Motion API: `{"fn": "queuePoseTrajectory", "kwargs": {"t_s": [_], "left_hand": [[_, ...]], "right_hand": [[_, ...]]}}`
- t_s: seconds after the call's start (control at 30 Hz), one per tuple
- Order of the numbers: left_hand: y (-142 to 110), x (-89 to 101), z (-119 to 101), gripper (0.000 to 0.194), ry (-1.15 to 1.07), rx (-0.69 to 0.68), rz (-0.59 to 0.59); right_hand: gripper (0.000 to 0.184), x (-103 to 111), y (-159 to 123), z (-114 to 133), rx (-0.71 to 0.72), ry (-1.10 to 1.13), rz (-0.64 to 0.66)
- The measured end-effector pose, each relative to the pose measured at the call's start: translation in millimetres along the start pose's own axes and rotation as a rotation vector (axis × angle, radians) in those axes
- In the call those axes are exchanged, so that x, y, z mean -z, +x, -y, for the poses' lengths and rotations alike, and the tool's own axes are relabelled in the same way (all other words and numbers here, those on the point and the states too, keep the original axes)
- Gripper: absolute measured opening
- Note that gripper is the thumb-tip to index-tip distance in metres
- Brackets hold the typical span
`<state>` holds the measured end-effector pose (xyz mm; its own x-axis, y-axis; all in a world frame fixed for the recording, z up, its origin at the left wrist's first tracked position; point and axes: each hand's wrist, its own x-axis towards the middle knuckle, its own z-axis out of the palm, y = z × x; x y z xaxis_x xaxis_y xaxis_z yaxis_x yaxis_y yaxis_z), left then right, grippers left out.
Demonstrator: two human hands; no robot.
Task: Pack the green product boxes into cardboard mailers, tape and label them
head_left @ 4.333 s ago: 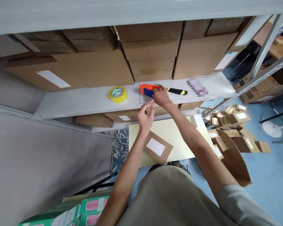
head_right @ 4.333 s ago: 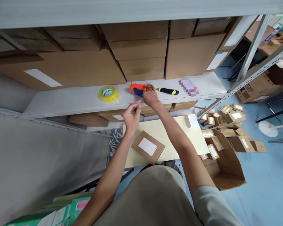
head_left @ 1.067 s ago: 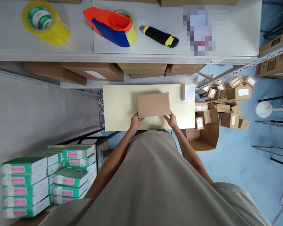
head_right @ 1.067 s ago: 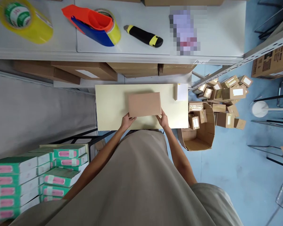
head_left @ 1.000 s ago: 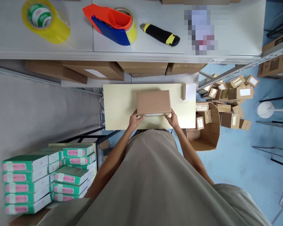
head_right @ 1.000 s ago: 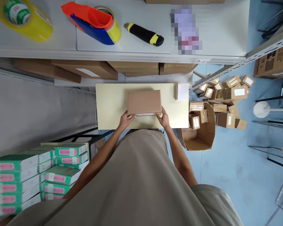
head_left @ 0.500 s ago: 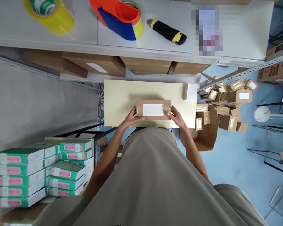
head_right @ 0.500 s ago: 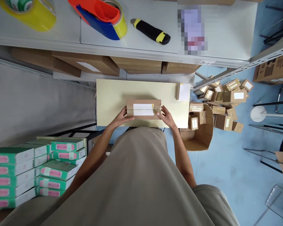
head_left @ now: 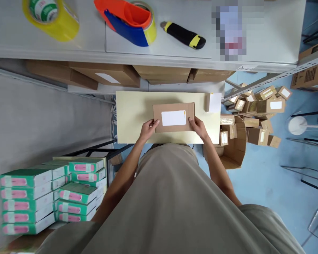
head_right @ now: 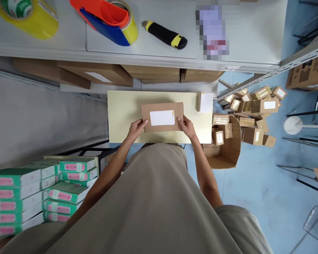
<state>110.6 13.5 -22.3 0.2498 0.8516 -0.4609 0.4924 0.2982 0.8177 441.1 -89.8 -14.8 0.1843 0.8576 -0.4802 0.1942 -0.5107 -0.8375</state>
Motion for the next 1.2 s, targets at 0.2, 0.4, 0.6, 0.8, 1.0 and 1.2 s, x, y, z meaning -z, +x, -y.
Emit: {"fn": "queuePoseTrajectory", "kwargs": {"t_s": [0.2,0.4,0.6,0.8,1.0,1.2], "left_hand": [[21.7,-7.1,1.3,0.044,0.155,0.110,-0.043],[25.0,-16.4,-3.0,0.057,0.246,-0.013,-0.331],[38.1,-59.1,-68.0,0.049,0.360,-0.241,-0.229],[43.7,-121.1,-120.1,0.043,0.396,-0.349,-0.055],[31.8,-145.1,-120.8,0.041,0.399,-0.380,-0.032],[36.2,-153.9,-124.7,0.040,0.421,-0.349,0.024]], "right_hand": [[0.085,-12.4,22.3,-6.4,-0.048,-0.089,0.051],[0.060,75.4,53.6,-16.9,0.127,-0.446,-0.250],[0.053,164.0,133.8,-13.7,0.080,-0.739,-0.269],[0.040,179.0,193.1,-20.9,0.148,-0.888,-0.058],[0.034,183.7,196.4,-35.2,0.235,-0.895,-0.044],[0.036,181.1,169.0,-18.4,0.295,-0.992,-0.067]]}}
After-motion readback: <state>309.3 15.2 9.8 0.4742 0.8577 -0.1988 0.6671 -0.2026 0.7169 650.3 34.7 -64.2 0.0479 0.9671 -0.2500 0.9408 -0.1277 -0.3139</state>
